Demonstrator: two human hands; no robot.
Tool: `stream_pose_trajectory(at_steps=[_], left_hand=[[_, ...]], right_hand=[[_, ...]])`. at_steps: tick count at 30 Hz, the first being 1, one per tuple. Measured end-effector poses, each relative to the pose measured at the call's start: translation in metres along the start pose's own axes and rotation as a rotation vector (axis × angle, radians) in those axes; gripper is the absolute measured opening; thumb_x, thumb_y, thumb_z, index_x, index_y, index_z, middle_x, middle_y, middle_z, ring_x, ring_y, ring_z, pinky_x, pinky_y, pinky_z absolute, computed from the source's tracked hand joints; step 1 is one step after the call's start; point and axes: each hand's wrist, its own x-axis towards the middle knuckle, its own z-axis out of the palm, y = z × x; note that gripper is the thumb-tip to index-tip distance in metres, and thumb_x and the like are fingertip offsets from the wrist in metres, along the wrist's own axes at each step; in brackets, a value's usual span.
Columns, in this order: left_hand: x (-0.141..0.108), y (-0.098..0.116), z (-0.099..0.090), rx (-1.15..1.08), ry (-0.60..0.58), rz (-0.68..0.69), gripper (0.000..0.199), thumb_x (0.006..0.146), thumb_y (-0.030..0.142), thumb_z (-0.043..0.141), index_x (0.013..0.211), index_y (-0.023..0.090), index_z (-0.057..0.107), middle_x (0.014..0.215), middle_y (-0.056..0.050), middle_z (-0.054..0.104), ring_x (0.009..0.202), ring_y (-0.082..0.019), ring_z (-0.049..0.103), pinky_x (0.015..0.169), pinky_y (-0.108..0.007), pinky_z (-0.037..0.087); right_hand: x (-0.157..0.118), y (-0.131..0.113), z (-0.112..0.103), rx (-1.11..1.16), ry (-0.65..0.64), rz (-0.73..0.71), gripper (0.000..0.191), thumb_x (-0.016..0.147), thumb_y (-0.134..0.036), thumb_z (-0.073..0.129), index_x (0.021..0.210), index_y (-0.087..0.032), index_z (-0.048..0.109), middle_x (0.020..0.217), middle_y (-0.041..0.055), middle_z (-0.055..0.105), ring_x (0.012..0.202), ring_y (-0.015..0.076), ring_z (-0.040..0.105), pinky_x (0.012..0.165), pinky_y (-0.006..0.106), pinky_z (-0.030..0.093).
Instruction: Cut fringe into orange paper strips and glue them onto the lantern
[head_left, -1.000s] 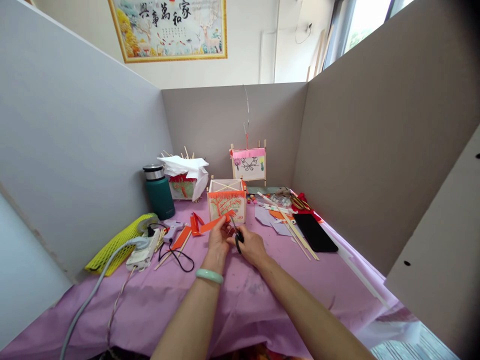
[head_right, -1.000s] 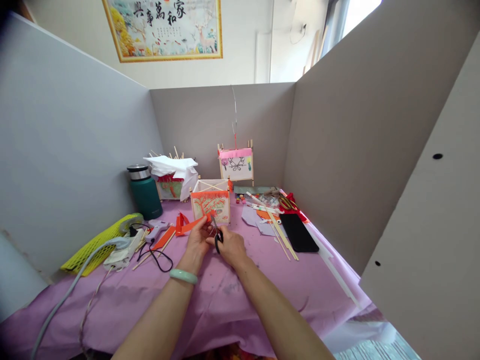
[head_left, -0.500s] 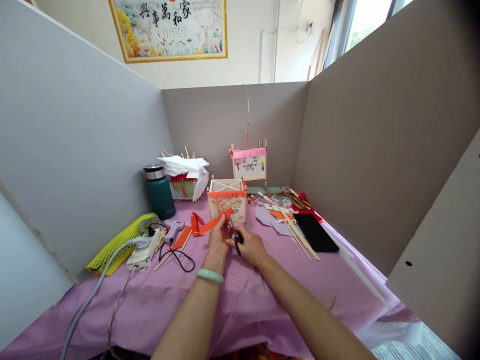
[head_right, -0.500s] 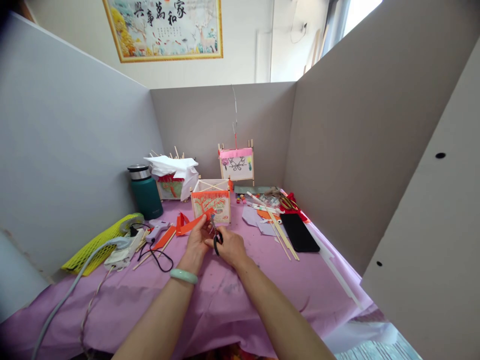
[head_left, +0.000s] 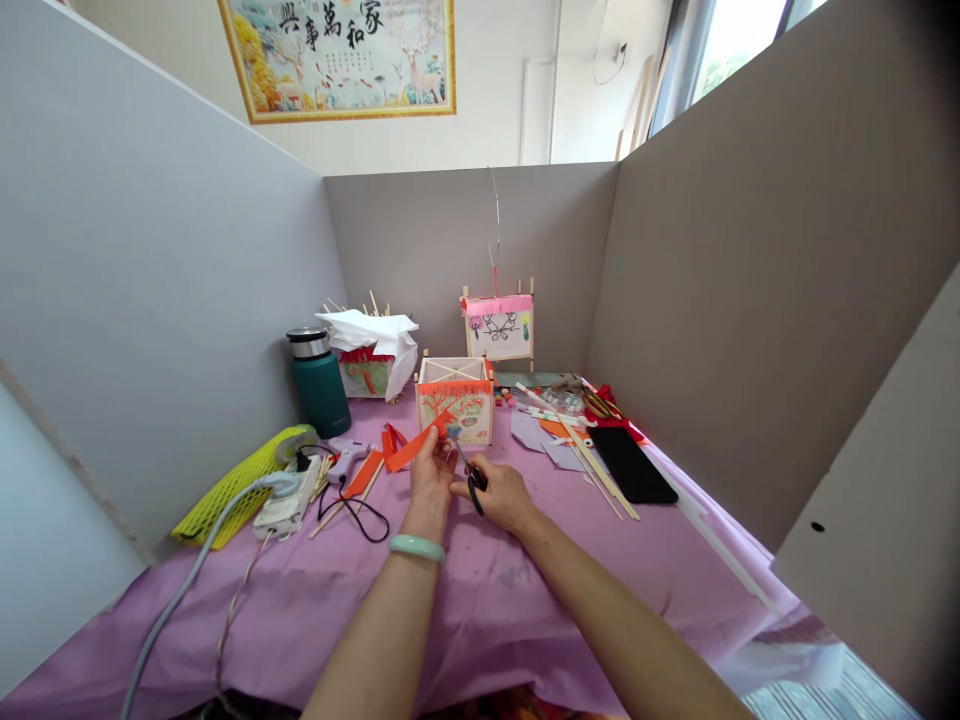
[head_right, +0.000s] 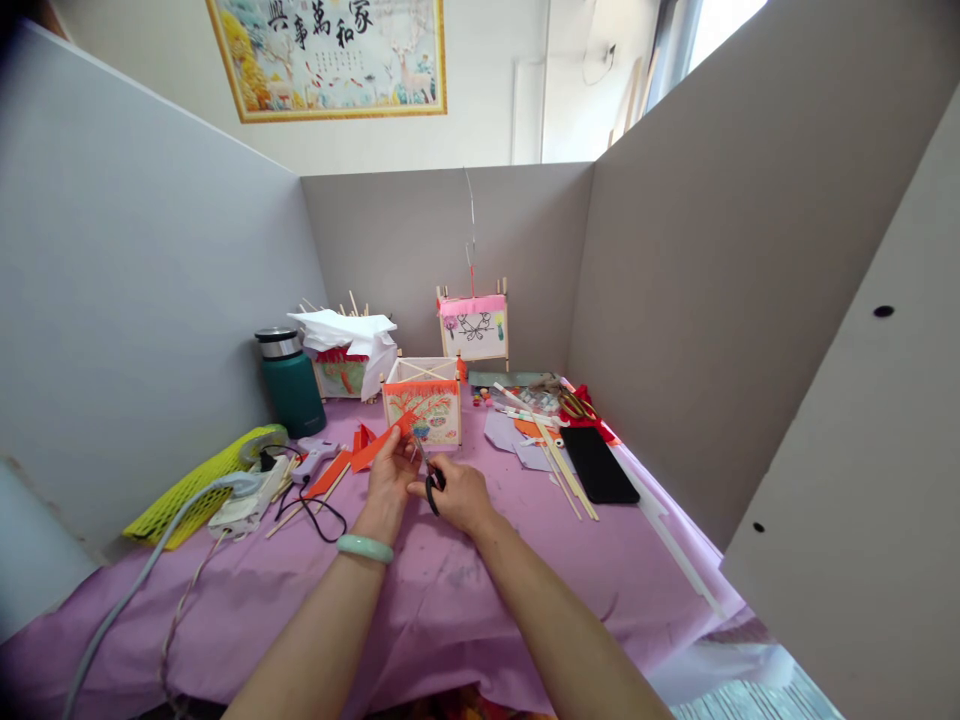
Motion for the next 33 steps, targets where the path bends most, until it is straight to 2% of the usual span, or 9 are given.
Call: stream_pose_trajectory(at_steps=[6, 15, 22, 29, 33], left_hand=[[0.002, 0.000, 0.000, 0.035, -0.023, -0.024, 0.012, 0.067, 0.015, 0.074, 0.069, 0.015, 0.062, 0.056, 0.003, 0.060, 0.045, -0.006, 0.049, 0.048, -0.019, 0.041], [-0.003, -0.012, -0.001, 0.265, -0.082, -0.022, 0.029, 0.052, 0.023, 0.084, 0.066, 0.013, 0.061, 0.051, 0.004, 0.054, 0.044, -0.007, 0.047, 0.045, -0.021, 0.038], [-0.003, -0.016, -0.004, 0.366, -0.112, 0.008, 0.028, 0.054, 0.025, 0.081, 0.059, 0.014, 0.056, 0.047, 0.004, 0.050, 0.043, -0.008, 0.046, 0.046, -0.022, 0.038], [-0.010, -0.016, 0.000, 0.438, -0.125, 0.092, 0.027, 0.055, 0.027, 0.079, 0.056, 0.015, 0.054, 0.047, 0.005, 0.049, 0.045, -0.009, 0.047, 0.048, -0.024, 0.038], [-0.011, -0.017, 0.001, 0.439, -0.121, 0.127, 0.026, 0.055, 0.026, 0.078, 0.055, 0.016, 0.054, 0.047, 0.005, 0.048, 0.045, -0.009, 0.046, 0.048, -0.024, 0.037]], right_hand=[[0.000, 0.003, 0.001, 0.058, -0.013, -0.042, 0.030, 0.081, -0.051, 0.062, 0.091, -0.023, 0.063, 0.069, -0.0016, 0.064, 0.061, 0.0142, 0.056, 0.058, 0.022, 0.033], [0.000, 0.003, -0.001, 0.151, 0.003, 0.071, 0.031, 0.082, -0.052, 0.061, 0.094, -0.024, 0.063, 0.065, -0.0030, 0.063, 0.061, 0.0149, 0.057, 0.057, 0.022, 0.036], [0.001, 0.003, -0.003, 0.241, 0.008, 0.103, 0.031, 0.083, -0.052, 0.060, 0.096, -0.025, 0.062, 0.068, -0.0023, 0.064, 0.063, 0.0161, 0.061, 0.059, 0.024, 0.042], [0.004, 0.009, 0.006, 0.521, -0.017, 0.188, 0.029, 0.083, -0.052, 0.056, 0.091, -0.023, 0.058, 0.060, -0.0058, 0.058, 0.047, 0.0123, 0.055, 0.050, 0.024, 0.044], [0.005, 0.010, 0.007, 0.590, -0.024, 0.180, 0.030, 0.081, -0.051, 0.058, 0.088, -0.023, 0.057, 0.058, -0.0068, 0.055, 0.044, 0.0114, 0.053, 0.047, 0.023, 0.043]])
